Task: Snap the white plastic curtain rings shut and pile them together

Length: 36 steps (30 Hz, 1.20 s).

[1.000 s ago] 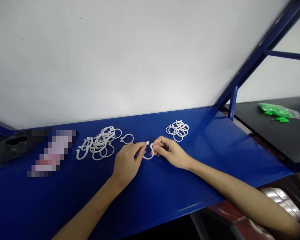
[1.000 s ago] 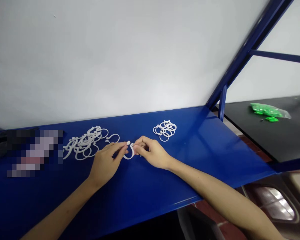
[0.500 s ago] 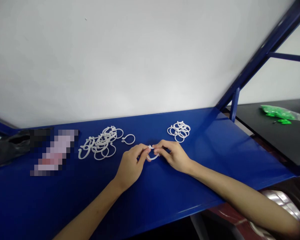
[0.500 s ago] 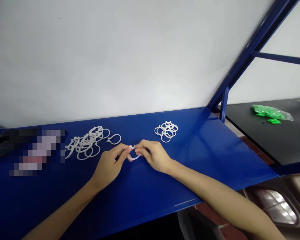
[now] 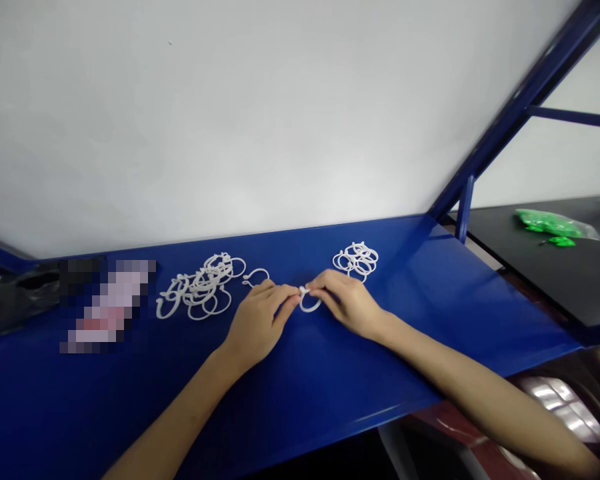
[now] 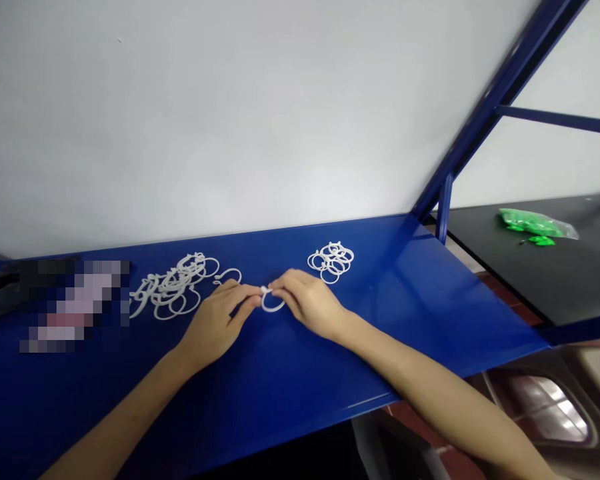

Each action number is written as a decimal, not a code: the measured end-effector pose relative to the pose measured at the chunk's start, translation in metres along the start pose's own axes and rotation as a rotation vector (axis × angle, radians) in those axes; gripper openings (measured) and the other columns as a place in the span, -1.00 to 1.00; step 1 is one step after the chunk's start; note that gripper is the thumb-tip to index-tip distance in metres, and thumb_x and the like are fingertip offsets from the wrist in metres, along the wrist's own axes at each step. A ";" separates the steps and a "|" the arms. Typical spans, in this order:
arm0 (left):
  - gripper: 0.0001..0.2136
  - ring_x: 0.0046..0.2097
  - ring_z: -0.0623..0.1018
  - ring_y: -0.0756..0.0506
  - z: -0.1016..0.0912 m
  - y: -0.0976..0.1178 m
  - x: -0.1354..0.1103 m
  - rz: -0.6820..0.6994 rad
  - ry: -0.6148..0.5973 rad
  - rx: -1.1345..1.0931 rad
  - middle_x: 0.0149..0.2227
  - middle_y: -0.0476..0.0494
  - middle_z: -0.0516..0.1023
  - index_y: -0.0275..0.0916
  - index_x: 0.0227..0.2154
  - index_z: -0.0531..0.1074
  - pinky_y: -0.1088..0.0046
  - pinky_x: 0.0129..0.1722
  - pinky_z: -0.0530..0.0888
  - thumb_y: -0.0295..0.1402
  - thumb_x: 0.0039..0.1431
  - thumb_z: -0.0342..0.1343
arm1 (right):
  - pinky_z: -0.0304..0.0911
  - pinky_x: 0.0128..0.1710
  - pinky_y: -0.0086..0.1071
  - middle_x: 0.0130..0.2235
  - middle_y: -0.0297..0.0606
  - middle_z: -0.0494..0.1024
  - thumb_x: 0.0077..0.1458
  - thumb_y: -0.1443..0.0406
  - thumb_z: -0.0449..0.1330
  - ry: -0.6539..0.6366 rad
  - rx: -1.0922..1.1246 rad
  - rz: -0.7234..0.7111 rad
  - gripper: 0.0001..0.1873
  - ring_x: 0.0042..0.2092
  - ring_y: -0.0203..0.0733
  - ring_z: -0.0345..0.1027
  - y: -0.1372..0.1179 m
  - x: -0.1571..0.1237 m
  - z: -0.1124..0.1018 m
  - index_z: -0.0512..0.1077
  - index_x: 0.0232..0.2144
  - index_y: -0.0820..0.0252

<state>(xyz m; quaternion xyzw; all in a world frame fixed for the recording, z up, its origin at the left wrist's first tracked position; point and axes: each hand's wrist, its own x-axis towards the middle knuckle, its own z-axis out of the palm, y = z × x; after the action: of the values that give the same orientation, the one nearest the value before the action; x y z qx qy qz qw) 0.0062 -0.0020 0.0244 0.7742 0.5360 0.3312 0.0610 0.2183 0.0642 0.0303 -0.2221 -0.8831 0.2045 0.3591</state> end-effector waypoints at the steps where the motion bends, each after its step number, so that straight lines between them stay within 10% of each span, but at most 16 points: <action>1: -0.77 -0.17 0.52 -0.11 -0.002 -0.004 0.002 0.008 0.029 0.076 -0.26 -0.05 0.62 -0.15 -0.21 0.49 0.27 -0.06 0.44 -0.26 0.40 -0.07 | 0.43 -0.13 -0.29 -0.16 -0.16 0.55 0.37 0.32 0.05 0.041 -0.059 0.010 -0.84 -0.14 -0.18 0.48 0.007 0.002 -0.003 0.44 -0.13 0.16; 13: -0.76 -0.09 0.43 -0.27 -0.008 -0.041 0.000 -0.062 -0.026 0.546 -0.15 -0.25 0.52 -0.18 -0.26 0.58 0.11 -0.08 0.42 -0.34 0.33 -0.02 | 0.38 -0.10 -0.10 -0.18 -0.09 0.54 0.28 0.31 0.11 0.215 -0.628 0.373 -0.75 -0.10 0.04 0.35 0.087 0.000 -0.043 0.54 -0.09 0.18; 21: -0.81 -0.24 0.54 -0.14 -0.005 -0.024 0.000 0.046 0.129 0.282 -0.34 -0.08 0.63 -0.15 -0.21 0.54 0.25 -0.11 0.46 -0.32 0.35 0.01 | 0.33 -0.04 -0.04 -0.16 -0.10 0.54 0.33 0.25 0.08 0.268 -0.489 0.231 -0.76 -0.11 0.02 0.34 0.054 0.005 -0.041 0.52 -0.08 0.13; 29: -0.91 -0.27 0.57 -0.07 0.004 0.003 -0.005 0.199 0.140 0.136 -0.31 -0.02 0.65 -0.14 -0.26 0.51 0.32 -0.16 0.45 -0.35 0.31 0.11 | 0.38 -0.28 -0.37 -0.32 -0.31 0.57 0.32 0.19 0.14 -0.022 0.188 0.285 -0.76 -0.33 -0.25 0.48 0.001 0.001 0.006 0.40 -0.04 0.18; 36: -0.87 -0.33 0.64 -0.06 0.008 0.012 -0.002 -0.326 0.135 -0.291 -0.35 0.00 0.67 -0.15 -0.17 0.44 0.41 -0.32 0.53 -0.27 0.28 0.12 | 0.36 -0.35 -0.42 -0.31 -0.28 0.60 0.34 0.24 0.11 -0.023 0.200 0.240 -0.84 -0.35 -0.28 0.49 -0.001 -0.005 0.011 0.44 -0.14 0.18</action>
<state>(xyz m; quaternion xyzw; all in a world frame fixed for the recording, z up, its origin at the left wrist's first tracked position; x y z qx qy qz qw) 0.0201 -0.0071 0.0229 0.6365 0.6032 0.4420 0.1887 0.2136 0.0584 0.0211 -0.2868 -0.8294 0.3355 0.3425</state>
